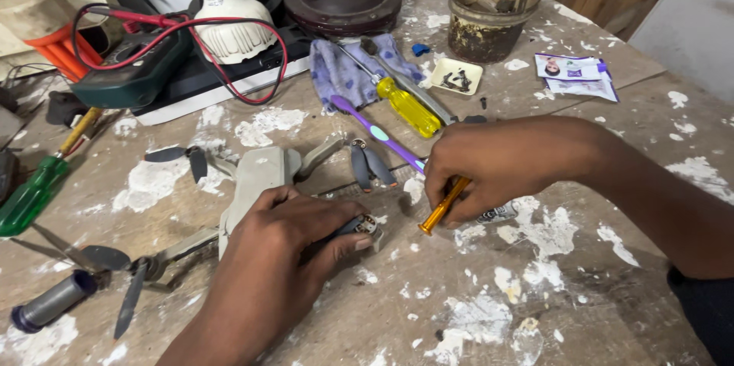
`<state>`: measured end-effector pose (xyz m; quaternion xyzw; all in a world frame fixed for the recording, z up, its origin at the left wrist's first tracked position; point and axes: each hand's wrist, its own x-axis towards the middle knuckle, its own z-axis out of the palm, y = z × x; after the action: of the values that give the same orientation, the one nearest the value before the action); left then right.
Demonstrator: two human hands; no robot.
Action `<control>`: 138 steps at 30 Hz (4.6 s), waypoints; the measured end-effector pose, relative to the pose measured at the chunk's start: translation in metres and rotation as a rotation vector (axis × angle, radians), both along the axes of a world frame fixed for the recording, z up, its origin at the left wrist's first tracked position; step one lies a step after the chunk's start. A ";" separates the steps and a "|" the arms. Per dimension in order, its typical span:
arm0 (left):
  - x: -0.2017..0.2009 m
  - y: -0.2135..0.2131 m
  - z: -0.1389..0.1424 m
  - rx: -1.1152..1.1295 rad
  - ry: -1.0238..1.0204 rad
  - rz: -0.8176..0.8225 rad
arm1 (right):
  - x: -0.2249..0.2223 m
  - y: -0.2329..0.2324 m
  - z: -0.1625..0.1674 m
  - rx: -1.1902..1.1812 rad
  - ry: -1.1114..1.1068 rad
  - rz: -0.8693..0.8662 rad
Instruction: The person repairs a small quadcopter drone on a cluttered workbench. They use a screwdriver to unscrew and remove a motor from the drone arm, brush the motor area with a toothbrush, manipulate the motor and propeller parts by hand, and reattach and tighten components with the screwdriver.
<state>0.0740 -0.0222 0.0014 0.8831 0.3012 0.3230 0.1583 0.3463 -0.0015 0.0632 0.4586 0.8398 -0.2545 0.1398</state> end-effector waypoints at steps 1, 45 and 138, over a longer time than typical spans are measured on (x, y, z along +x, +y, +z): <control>0.000 0.000 0.000 -0.008 0.007 -0.007 | -0.001 -0.002 0.000 0.036 -0.020 -0.009; 0.010 -0.001 -0.005 -0.035 -0.110 0.016 | -0.019 -0.020 -0.031 0.411 1.142 -0.270; 0.014 0.003 -0.003 -0.027 -0.017 0.056 | -0.049 -0.037 -0.020 0.533 1.101 -0.267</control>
<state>0.0883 -0.0197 -0.0015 0.8693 0.3287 0.3308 0.1639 0.2973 -0.0386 0.0430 0.3804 0.7586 -0.2508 -0.4657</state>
